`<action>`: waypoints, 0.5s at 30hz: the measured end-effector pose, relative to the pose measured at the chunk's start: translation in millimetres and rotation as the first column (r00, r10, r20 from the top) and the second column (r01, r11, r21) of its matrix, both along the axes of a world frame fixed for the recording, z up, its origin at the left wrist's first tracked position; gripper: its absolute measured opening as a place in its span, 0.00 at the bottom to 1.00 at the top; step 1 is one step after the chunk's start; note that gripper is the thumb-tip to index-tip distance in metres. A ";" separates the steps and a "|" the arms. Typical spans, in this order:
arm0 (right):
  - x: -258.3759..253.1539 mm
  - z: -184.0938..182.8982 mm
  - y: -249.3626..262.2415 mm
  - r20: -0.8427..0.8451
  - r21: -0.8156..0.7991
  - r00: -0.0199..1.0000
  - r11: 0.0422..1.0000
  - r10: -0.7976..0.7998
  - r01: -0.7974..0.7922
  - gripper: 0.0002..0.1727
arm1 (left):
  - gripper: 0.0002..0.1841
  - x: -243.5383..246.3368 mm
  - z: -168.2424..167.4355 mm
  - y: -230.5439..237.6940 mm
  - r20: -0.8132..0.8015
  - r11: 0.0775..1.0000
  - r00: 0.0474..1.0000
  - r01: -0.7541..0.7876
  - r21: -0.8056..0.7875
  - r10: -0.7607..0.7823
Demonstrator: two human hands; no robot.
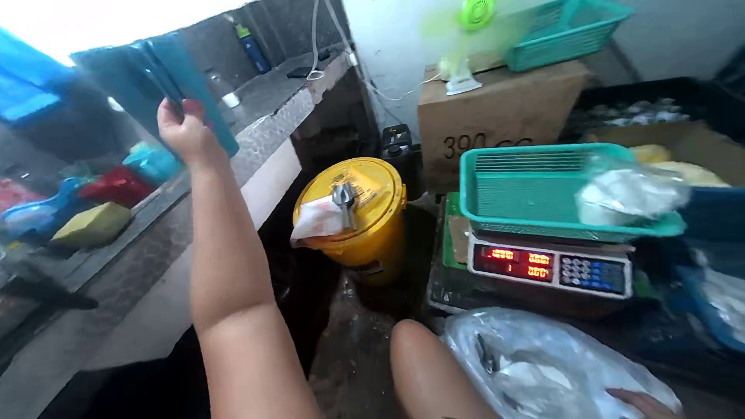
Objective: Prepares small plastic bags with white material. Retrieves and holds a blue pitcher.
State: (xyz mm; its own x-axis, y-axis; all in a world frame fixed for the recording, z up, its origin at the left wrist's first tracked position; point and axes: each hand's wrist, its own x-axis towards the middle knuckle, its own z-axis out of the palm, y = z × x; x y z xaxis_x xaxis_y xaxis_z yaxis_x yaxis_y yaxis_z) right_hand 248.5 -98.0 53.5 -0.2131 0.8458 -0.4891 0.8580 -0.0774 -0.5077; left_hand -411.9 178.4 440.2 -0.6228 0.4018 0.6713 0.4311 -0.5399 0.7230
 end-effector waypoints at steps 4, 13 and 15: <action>22.8 -42.4 -19.9 -0.051 -0.038 0.983 0.984 -0.177 0.175 0.26 | 0.09 110.6 -4.5 -27.2 -0.052 0.947 0.952 0.305 0.096 -0.302; 10.6 -17.3 -39.8 -0.090 0.002 0.977 0.981 -0.194 0.194 0.26 | 0.07 341.5 -89.9 -93.7 0.111 0.422 0.411 0.900 0.106 -0.905; 12.2 -9.1 -48.4 -0.115 0.006 0.973 0.979 -0.200 0.202 0.26 | 0.10 390.5 -118.5 -112.9 0.188 0.271 0.246 0.955 0.120 -0.951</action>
